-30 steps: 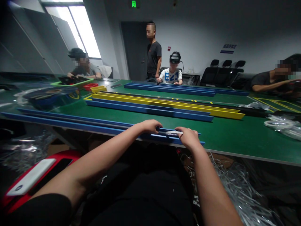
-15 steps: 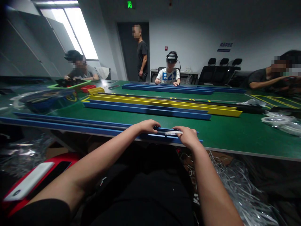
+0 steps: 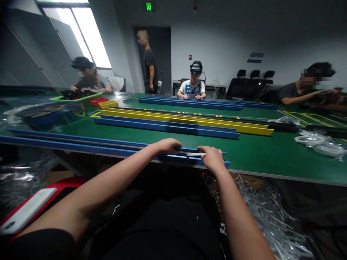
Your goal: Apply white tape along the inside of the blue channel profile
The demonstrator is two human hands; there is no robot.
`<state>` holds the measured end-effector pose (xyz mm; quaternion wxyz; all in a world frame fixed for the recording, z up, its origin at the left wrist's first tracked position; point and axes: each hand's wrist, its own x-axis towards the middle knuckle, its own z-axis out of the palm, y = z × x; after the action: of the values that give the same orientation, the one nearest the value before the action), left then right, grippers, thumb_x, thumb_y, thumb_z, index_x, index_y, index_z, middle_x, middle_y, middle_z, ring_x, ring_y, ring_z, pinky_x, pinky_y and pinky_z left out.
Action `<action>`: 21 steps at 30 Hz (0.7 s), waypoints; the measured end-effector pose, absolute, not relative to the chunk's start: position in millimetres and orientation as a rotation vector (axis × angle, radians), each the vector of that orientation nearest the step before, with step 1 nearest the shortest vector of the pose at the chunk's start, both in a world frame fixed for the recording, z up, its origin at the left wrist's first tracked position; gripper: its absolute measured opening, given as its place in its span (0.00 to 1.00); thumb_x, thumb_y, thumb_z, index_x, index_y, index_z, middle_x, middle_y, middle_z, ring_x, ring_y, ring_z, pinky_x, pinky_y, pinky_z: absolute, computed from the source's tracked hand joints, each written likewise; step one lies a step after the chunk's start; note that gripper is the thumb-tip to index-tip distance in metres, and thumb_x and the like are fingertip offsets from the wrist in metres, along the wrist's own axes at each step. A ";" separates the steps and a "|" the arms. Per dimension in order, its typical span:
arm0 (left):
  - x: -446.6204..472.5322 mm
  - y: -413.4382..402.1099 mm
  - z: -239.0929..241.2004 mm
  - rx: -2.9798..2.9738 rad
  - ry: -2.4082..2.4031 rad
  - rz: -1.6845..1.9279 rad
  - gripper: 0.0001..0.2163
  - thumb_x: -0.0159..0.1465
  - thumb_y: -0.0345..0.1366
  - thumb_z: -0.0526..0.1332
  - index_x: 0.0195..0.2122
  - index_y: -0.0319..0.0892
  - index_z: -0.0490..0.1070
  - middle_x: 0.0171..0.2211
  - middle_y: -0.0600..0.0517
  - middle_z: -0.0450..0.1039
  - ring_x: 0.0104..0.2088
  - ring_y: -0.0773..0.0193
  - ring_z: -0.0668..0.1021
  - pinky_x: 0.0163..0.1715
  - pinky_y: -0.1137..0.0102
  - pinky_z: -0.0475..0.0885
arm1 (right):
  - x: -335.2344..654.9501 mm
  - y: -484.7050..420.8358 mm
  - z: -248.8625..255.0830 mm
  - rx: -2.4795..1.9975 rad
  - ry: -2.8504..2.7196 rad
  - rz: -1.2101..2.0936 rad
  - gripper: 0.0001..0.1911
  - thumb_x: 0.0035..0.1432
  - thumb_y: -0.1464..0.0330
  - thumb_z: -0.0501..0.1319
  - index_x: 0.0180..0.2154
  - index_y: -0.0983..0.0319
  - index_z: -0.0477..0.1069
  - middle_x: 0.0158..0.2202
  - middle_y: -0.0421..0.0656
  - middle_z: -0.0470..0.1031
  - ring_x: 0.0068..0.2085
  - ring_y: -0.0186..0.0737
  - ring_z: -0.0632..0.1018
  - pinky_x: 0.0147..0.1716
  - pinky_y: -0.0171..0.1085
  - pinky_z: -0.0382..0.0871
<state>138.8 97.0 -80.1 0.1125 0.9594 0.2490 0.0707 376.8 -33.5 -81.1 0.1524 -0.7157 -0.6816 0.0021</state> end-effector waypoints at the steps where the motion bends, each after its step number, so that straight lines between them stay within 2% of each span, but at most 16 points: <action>1: 138.2 98.3 -81.3 2.825 0.702 0.221 0.11 0.58 0.39 0.61 0.40 0.44 0.78 0.35 0.52 0.78 0.32 0.64 0.74 0.29 0.73 0.62 | 376.6 -33.4 -81.8 -2.056 -1.952 0.002 0.23 0.56 0.72 0.56 0.51 0.48 0.76 0.50 0.39 0.80 0.52 0.48 0.76 0.51 0.45 0.60; 11: 102.0 111.6 -84.7 2.777 0.633 0.236 0.09 0.59 0.40 0.60 0.32 0.39 0.74 0.26 0.55 0.71 0.27 0.68 0.67 0.27 0.73 0.58 | 338.9 -27.0 -82.0 -2.005 -1.991 -0.001 0.21 0.60 0.70 0.56 0.52 0.49 0.74 0.51 0.40 0.79 0.51 0.46 0.75 0.50 0.43 0.60; 17: 51.1 117.8 -81.5 2.725 0.831 0.204 0.12 0.57 0.38 0.62 0.40 0.40 0.77 0.31 0.54 0.76 0.30 0.67 0.71 0.29 0.75 0.61 | 290.5 -14.3 -83.1 -1.937 -1.949 0.014 0.18 0.60 0.69 0.57 0.50 0.49 0.75 0.48 0.41 0.79 0.49 0.46 0.75 0.50 0.44 0.60; 21: 50.4 115.3 -77.1 2.718 0.891 0.161 0.16 0.56 0.37 0.62 0.45 0.42 0.77 0.37 0.53 0.79 0.34 0.65 0.75 0.33 0.75 0.64 | 297.3 -10.9 -88.7 -1.773 -1.785 0.098 0.15 0.61 0.62 0.60 0.49 0.54 0.75 0.45 0.42 0.80 0.47 0.44 0.77 0.48 0.41 0.64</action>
<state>50.4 115.3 -77.1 0.1381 0.9397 0.3079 0.0556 297.3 -10.9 -88.7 0.3071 -0.6701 -0.6747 0.0369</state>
